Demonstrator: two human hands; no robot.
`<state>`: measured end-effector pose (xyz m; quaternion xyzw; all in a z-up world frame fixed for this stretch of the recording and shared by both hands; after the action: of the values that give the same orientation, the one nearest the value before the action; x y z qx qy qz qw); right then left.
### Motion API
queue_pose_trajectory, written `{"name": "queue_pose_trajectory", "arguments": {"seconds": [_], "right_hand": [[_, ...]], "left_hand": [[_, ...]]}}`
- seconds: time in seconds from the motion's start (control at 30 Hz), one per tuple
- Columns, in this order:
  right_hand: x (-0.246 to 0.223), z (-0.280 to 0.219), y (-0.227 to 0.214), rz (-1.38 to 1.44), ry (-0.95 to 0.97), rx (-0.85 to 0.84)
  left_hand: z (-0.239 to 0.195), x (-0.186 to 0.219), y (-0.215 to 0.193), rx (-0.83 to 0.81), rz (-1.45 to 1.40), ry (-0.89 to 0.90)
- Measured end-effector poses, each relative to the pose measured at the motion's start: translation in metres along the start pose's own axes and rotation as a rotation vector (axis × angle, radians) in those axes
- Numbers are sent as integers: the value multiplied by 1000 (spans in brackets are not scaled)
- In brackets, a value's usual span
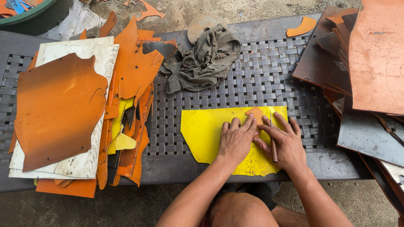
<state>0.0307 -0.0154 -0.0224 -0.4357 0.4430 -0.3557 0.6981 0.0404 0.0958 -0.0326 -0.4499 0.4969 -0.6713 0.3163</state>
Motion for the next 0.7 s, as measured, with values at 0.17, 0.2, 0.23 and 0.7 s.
{"name": "queue_pose_trajectory", "arguments": {"seconds": [0.17,0.2,0.23,0.7], "right_hand": [[2,-1,2,1,3,-4],[2,-1,2,1,7,-7],[2,-1,2,2,3,-4],[2,-2,1,-11,-6,17]], "left_hand": [[-1,-1,1,17,-8,4],[-1,-2,1,18,-7,2],[-1,-2,1,18,-14,5],[-3,-6,1,38,-79,15]]}}
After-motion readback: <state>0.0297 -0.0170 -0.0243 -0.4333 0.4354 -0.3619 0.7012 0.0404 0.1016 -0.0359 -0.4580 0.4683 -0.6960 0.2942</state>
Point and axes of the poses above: each hand's wrist, its own z-axis towards the middle knuckle, its own y-axis out of the palm, x = y × z, the point moved 10 cm from there along z, towards the middle knuckle, and after that the axes turned 3 degrees about -z, right-handed, at the moved point
